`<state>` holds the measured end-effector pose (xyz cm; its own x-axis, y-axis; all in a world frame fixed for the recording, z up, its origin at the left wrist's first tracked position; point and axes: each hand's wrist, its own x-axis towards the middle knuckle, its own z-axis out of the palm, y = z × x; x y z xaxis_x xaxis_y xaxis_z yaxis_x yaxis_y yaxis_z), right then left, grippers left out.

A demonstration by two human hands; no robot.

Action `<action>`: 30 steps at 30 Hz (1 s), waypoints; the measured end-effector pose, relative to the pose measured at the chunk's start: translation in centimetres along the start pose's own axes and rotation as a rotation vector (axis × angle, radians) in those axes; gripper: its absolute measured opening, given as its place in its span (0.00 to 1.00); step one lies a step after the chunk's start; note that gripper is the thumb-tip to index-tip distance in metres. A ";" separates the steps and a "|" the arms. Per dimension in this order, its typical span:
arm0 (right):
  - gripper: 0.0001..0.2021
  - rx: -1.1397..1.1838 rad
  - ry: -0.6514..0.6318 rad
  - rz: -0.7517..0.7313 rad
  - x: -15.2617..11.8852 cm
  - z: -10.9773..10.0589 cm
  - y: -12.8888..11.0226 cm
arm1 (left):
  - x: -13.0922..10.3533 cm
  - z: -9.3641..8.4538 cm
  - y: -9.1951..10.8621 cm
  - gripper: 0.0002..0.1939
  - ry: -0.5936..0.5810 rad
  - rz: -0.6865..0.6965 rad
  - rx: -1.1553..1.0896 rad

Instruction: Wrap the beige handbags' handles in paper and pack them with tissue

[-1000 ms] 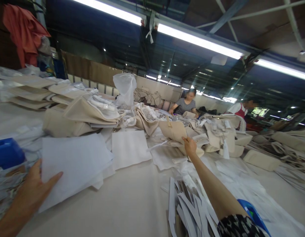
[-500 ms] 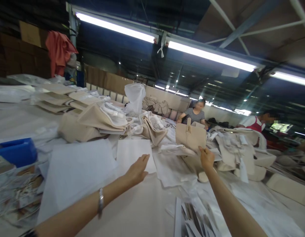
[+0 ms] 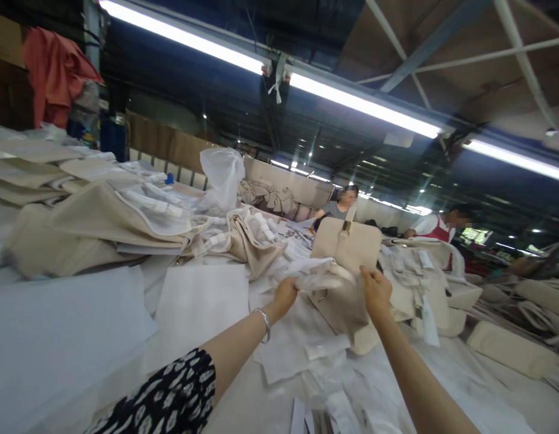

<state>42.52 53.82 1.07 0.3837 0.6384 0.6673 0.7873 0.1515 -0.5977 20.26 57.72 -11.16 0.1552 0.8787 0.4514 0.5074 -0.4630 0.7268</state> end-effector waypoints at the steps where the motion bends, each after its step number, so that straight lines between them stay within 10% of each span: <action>1: 0.24 0.025 0.003 -0.025 0.5 -0.4 -1.2 | 0.8 -0.5 0.7 0.10 0.015 0.033 -0.021; 9: 0.17 0.144 0.126 -0.225 1.5 -10.1 -16.1 | 2.5 -12.3 11.1 0.07 0.238 0.354 -0.159; 14: 0.12 0.193 0.225 -0.374 -3.0 -19.5 -25.8 | -2.6 -23.5 18.5 0.09 0.357 0.477 -0.149; 20: 0.08 0.627 0.054 -0.367 -13.5 -27.2 -33.2 | -12.4 -38.4 26.2 0.07 0.509 0.797 0.149; 25: 0.08 1.017 -0.399 0.258 -24.5 -25.9 -32.8 | -20.5 -44.5 29.5 0.12 0.323 0.931 0.462; 30: 0.14 0.963 -0.805 0.581 -35.8 -19.7 -28.3 | -25.1 -42.0 24.1 0.11 -0.088 1.010 0.740</action>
<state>16.04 11.78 2.88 -0.1021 0.9945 -0.0221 -0.1550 -0.0378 -0.9872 -7.02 19.64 16.80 0.7931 0.1879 0.5794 0.4778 -0.7818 -0.4005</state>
